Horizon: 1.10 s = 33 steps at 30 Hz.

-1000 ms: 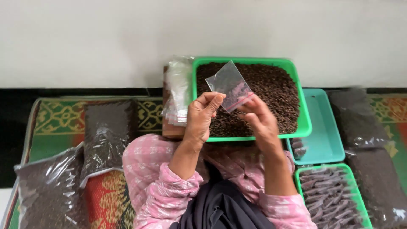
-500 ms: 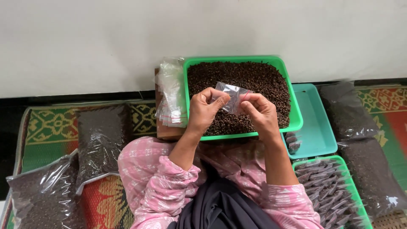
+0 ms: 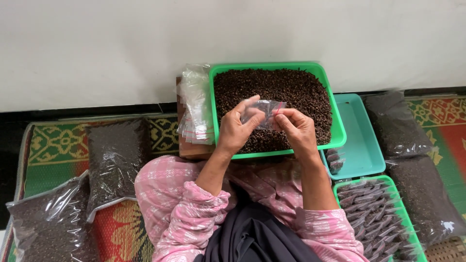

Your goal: Manually filling small plastic bags with cloves from a tray and organizing the filled packets.

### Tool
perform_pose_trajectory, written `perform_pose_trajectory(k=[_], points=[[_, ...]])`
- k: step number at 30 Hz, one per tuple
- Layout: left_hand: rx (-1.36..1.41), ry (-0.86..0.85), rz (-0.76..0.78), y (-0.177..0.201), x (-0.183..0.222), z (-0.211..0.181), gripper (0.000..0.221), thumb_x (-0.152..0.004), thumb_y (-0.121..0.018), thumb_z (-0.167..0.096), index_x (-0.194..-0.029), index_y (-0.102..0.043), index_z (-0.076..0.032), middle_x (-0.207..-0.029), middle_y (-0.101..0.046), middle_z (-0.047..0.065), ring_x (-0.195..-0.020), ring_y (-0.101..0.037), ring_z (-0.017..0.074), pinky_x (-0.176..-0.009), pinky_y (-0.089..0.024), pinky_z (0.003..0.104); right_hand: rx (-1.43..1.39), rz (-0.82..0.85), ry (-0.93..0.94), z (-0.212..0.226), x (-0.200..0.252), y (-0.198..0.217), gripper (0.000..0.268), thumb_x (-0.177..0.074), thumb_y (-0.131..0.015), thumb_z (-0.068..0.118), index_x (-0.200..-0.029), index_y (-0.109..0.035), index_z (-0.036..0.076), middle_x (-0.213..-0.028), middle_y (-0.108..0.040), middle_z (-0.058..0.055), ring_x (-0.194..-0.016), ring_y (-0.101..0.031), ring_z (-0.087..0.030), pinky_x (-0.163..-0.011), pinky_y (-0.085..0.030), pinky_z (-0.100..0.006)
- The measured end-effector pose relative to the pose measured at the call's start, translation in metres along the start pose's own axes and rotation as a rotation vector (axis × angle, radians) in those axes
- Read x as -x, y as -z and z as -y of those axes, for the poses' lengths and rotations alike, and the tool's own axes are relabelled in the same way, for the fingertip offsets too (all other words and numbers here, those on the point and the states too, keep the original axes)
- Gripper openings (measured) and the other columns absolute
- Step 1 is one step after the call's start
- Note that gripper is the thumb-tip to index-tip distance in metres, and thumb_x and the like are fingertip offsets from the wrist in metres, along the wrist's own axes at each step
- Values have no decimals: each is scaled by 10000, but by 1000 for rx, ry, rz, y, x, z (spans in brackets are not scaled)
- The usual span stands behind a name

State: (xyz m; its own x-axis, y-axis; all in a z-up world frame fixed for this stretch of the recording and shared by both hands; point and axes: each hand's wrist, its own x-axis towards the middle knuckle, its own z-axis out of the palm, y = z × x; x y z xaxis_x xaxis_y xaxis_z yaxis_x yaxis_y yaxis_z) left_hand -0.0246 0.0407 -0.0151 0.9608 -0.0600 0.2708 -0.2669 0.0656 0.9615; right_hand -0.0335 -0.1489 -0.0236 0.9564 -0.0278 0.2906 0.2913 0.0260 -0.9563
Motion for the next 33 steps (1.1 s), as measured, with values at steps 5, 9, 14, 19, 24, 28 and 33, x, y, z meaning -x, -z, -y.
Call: perform_pose_trajectory(k=[5,9,14,19,24,28,33], points=[[-100,81,4,-1,-7,14,163,-870,-835,-320,-994,-816,-216,-757,-764,25,-789,-695,101,-745,-561,325,63,11,21,6,0,-3,108,-997,-685,39,-1069,-740,-21,-682,-665,-96,-640,-607,-89,-635,-542,-237],[-123,73,-63,-3,-6,6,219,-862,-841,-378,-862,-794,-164,-663,-724,34,-647,-651,114,-654,-543,315,48,10,-37,8,5,-1,247,-1072,-589,169,-1133,-755,-2,-768,-682,-64,-698,-629,-71,-674,-575,-246],[-197,18,-60,-8,-4,11,275,-933,-762,-425,-822,-768,-174,-680,-704,58,-630,-671,154,-640,-542,315,47,24,-75,23,5,-12,321,-1067,-576,248,-1186,-747,4,-812,-700,-95,-702,-693,-115,-648,-566,-208],[-149,-60,-26,-9,-5,7,241,-1026,-688,-372,-939,-799,-177,-688,-691,54,-627,-658,177,-640,-535,315,4,27,-89,-2,3,0,363,-1089,-535,273,-1224,-724,-7,-760,-689,-109,-656,-678,-113,-594,-529,-187],[-142,-44,-34,-8,-3,2,57,-906,-800,-210,-926,-792,-157,-753,-694,44,-713,-682,184,-662,-535,304,-148,38,-126,-8,5,6,372,-1079,-543,204,-1312,-643,-68,-971,-746,-152,-814,-711,-100,-717,-642,-231],[-195,-54,-63,-7,-4,17,238,-792,-890,-305,-859,-747,-127,-736,-666,49,-703,-670,180,-640,-527,322,-139,47,-108,-10,8,7,370,-1081,-539,202,-1318,-638,-65,-936,-715,-180,-837,-705,-156,-745,-645,-259],[-204,-49,-42,-11,-3,17,286,-792,-886,-369,-800,-731,-129,-701,-651,60,-676,-670,194,-640,-518,314,-44,50,-74,0,7,3,276,-997,-652,54,-1242,-684,-69,-790,-674,-127,-734,-647,-121,-702,-609,-273]])
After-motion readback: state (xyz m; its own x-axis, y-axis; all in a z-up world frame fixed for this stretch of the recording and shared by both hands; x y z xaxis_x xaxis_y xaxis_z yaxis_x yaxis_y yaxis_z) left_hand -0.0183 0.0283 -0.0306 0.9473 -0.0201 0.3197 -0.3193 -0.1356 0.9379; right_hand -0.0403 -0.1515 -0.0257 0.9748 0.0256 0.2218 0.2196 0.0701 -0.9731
